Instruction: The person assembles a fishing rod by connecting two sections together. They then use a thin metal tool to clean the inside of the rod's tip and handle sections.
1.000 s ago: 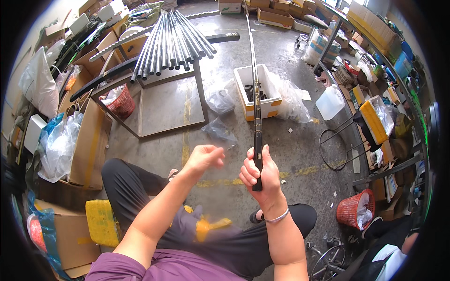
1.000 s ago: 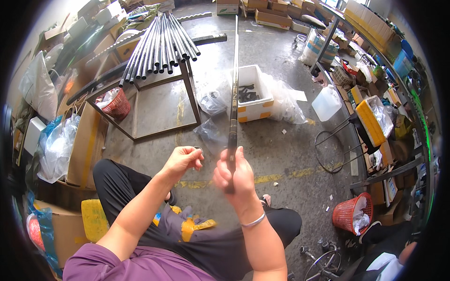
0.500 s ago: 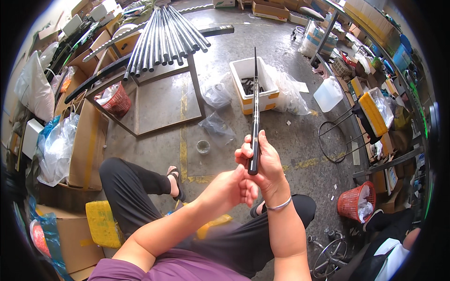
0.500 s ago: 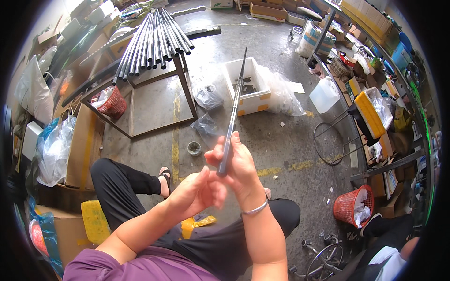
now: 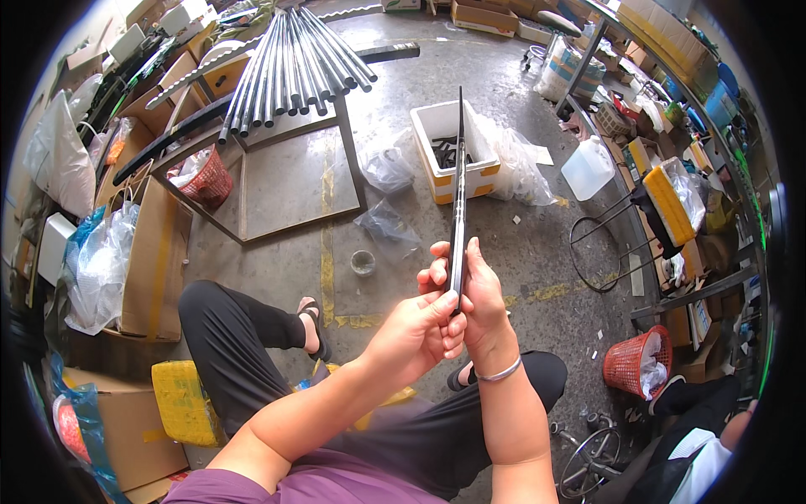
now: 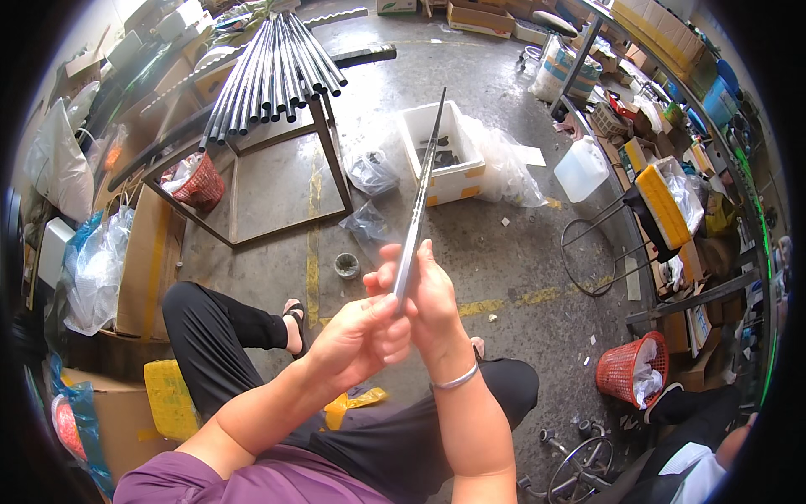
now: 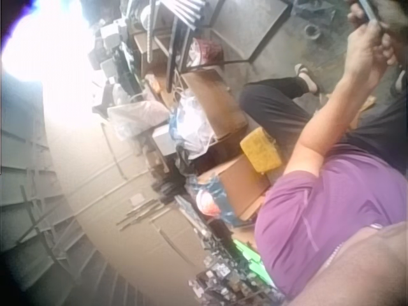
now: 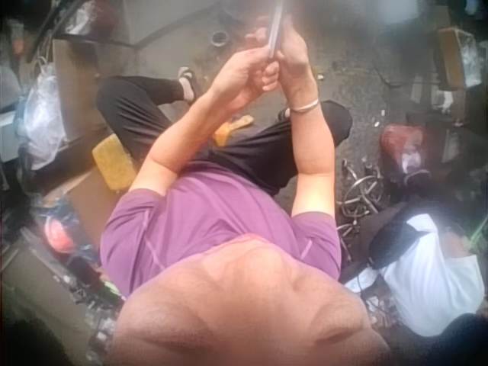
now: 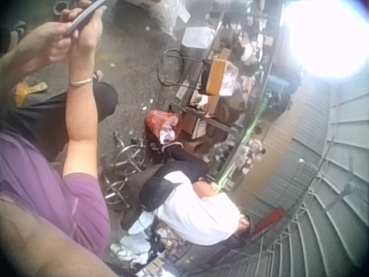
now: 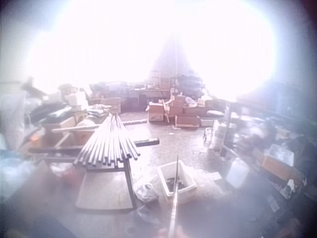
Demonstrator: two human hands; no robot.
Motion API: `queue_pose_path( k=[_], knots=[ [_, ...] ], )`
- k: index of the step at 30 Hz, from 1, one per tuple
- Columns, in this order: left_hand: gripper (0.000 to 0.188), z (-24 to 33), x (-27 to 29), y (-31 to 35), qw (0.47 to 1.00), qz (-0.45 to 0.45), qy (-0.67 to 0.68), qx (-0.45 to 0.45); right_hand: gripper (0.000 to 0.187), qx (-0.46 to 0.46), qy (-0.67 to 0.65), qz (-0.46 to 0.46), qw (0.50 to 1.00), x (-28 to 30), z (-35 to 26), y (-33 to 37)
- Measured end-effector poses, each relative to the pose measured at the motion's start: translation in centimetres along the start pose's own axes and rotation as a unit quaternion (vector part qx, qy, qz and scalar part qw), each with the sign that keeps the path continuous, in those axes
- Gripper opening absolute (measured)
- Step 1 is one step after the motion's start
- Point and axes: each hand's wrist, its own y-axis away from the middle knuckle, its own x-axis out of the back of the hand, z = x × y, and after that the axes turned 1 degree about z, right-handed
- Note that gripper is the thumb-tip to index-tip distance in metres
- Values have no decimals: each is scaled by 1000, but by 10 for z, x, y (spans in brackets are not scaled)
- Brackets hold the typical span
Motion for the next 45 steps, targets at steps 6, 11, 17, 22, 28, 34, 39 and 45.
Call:
queue_pose_path(
  k=[6, 11, 17, 22, 28, 34, 39, 45],
  knots=[
    [26, 7, 5, 4, 1000, -5, 3, -6, 50, -5, 26, 18, 999, -10, 3, -2],
    [26, 4, 4, 1, 1000, 8, -8, -3, 49, -4, 12, 4, 1000, -6, 2, -1],
    [27, 3, 6, 2, 1000, 4, -1, -4, 49, -2, 20, 11, 1000, -6, 3, 0],
    [27, 3, 6, 2, 1000, 1, 8, -5, 51, -11, 22, 46, 999, -15, 2, 1],
    [31, -1, 16, 1, 1000, -21, -21, -3, 45, -16, 7, 50, 999, -10, 4, 2],
    [48, 59, 105, -35, 959, 17, -283, 16, 42, -28, -1, 30, 999, -16, 7, 20],
    [62, 98, 51, -127, 995, 94, -37, -18, 43, -62, 15, 9, 998, -19, 29, 41],
    [35, 74, 54, -142, 995, -19, 76, 56, 42, -124, -91, 57, 986, -43, 51, 62]
  ],
)
